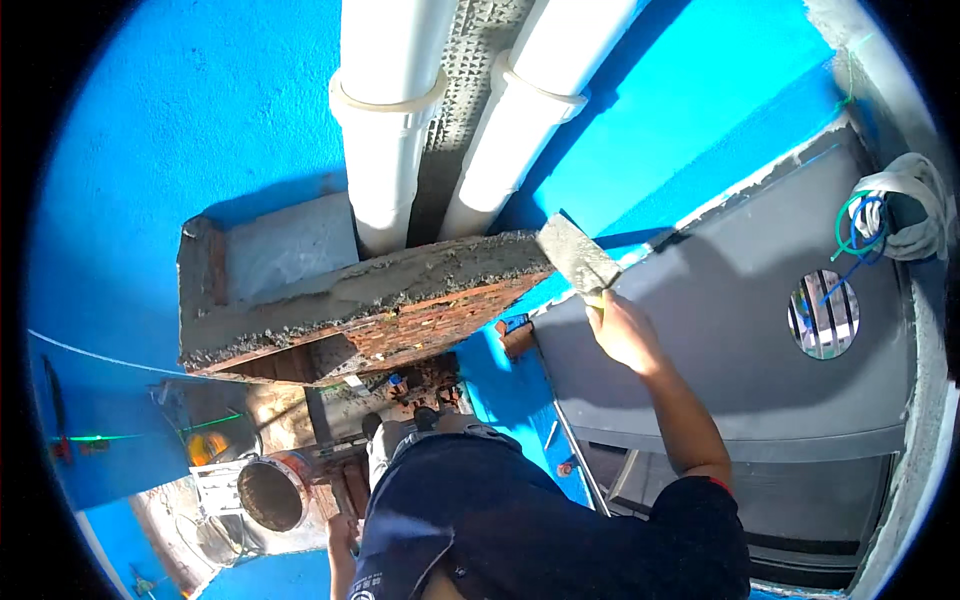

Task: The person applies mortar to a brick structure using a trowel, places bricks onto the mortar, and taps them into alignment with the tool.

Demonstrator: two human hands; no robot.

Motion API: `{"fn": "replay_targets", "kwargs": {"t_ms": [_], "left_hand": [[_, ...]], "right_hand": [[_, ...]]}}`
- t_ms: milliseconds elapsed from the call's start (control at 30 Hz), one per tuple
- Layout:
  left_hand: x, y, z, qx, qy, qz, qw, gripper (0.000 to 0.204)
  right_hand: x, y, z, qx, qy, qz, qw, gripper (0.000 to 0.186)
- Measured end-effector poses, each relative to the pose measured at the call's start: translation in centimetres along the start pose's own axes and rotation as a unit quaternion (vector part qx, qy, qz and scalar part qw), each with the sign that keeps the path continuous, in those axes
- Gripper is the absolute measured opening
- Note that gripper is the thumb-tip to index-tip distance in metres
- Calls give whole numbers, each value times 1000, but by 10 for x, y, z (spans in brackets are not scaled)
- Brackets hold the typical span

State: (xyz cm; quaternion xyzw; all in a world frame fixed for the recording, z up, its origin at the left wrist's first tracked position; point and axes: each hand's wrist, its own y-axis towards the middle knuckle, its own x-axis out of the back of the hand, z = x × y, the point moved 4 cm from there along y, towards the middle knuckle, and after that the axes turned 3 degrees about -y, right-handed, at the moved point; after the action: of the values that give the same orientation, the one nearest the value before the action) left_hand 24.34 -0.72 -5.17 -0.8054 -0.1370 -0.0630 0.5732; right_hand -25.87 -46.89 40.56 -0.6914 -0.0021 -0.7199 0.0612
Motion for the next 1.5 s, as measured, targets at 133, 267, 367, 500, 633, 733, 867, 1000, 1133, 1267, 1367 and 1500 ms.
{"fn": "replay_targets", "kwargs": {"t_ms": [133,267,367,500,633,733,867,1000,1133,1267,1367,1500], "left_hand": [[-6,2,15,-21,14,-7,1000,15],[-19,-12,-2,-207,235,-5,950,17],[-17,-6,34,100,-72,-26,992,18],[-35,-41,-14,29,-124,-36,991,19],[-39,-50,-2,1,-137,-50,989,13],[-41,-62,10,45,-215,-102,970,9],[-51,-74,30,10,-270,-124,955,9],[-73,-88,64,66,-288,-131,946,6],[-104,-102,91,96,-306,-135,937,14],[-133,-105,152,-17,-180,-103,978,14],[-150,-108,130,197,-231,-88,949,8],[-144,-98,129,2,-41,-42,998,13]], "right_hand": [[8,-10,12,5,-65,-23,998,26],[15,-15,21,5,-92,-39,995,26],[27,-22,29,2,10,-96,995,30],[-26,-16,24,-18,397,94,913,29],[-64,-26,98,47,590,220,775,27],[-98,-32,141,210,551,187,786,24],[-107,-42,224,408,359,76,836,39],[-132,-39,276,467,211,-1,859,33],[-150,-1,248,431,215,-39,876,38],[-136,24,183,392,225,-2,892,37],[-135,33,113,322,238,38,916,35],[-114,20,72,268,300,28,915,28]]}}
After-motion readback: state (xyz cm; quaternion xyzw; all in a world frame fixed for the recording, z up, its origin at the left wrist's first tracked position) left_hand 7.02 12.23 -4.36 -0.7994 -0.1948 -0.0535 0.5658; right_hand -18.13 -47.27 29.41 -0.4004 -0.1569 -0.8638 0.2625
